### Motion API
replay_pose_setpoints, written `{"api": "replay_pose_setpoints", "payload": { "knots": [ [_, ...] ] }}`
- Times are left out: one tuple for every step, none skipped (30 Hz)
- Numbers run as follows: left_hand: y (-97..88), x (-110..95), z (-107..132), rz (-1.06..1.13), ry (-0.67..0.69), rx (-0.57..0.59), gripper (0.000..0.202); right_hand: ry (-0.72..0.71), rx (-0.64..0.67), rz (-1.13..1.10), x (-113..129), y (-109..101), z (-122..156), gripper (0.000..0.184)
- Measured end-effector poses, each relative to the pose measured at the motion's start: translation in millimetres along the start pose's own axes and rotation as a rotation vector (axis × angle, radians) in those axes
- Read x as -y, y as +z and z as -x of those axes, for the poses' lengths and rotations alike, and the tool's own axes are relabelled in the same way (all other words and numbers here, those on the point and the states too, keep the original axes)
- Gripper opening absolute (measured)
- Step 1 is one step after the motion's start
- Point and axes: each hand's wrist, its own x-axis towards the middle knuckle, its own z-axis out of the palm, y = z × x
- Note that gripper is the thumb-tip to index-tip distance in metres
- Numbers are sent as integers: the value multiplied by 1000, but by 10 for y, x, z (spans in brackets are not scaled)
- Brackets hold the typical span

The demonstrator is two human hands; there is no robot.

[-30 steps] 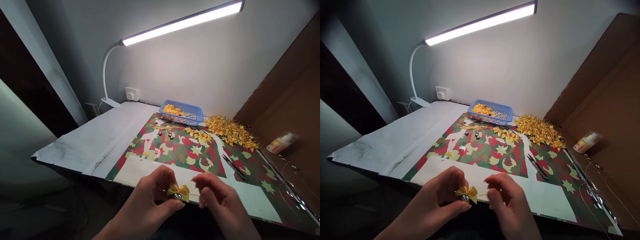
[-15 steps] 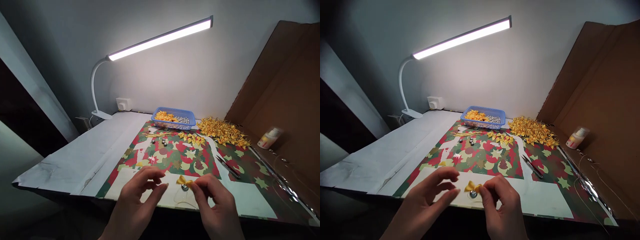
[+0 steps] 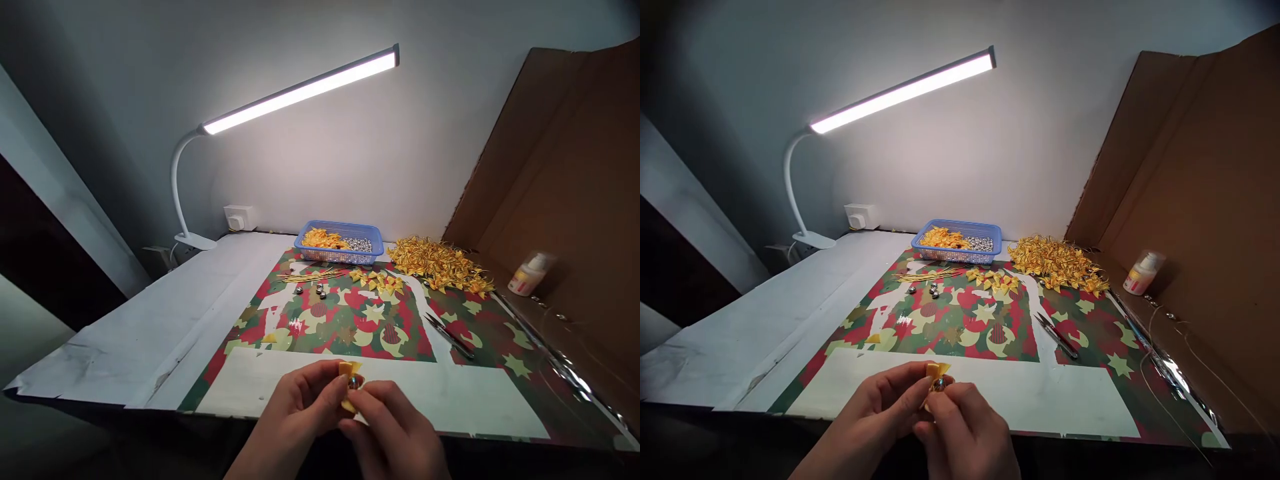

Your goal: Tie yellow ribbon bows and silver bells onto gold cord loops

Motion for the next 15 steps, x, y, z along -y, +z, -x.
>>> {"api": "replay_pose_setpoints", "payload": {
  "knots": [
    [-18,-16,-18,-26,2,0,27,42,-24,-47,22,-66,-36,20],
    [-36,-29,-39,-64,7,-2,28,99,-56,-90,52,-153,-83,21],
    [-53,-41,-64,-120,18,-9,30,167,-91,-121,87,-256,-138,22],
    [-69,-53,-93,-192,31,-12,32,241,-138,-154,124,-370,-199,21],
    [-82,-64,-124,-268,45,-12,34,315,-208,-186,160,-487,-261,19],
    [-92,-75,-159,-340,59,-8,35,378,-283,-199,190,-602,-321,15],
    [-100,-86,-194,-403,73,1,35,412,-350,-194,208,-710,-376,13],
    [-106,-96,-231,-457,85,14,34,413,-409,-181,210,-809,-423,12],
    [-110,-104,-268,-502,97,23,32,382,-456,-168,195,-898,-462,16],
    [-114,-111,-303,-545,108,25,29,332,-500,-156,164,-977,-492,23],
    [-118,-114,-337,-595,125,18,25,294,-542,-150,118,-1046,-517,31],
    [-123,-116,-370,-649,146,8,21,278,-571,-151,63,-1104,-537,34],
    [-128,-116,-400,-702,168,1,15,283,-592,-144,7,-1151,-558,30],
    [-134,-114,-429,-753,189,3,8,311,-601,-129,-44,-1184,-581,24],
    [-141,-112,-457,-800,207,13,4,342,-610,-106,-85,-1198,-609,18]
  ]
}}
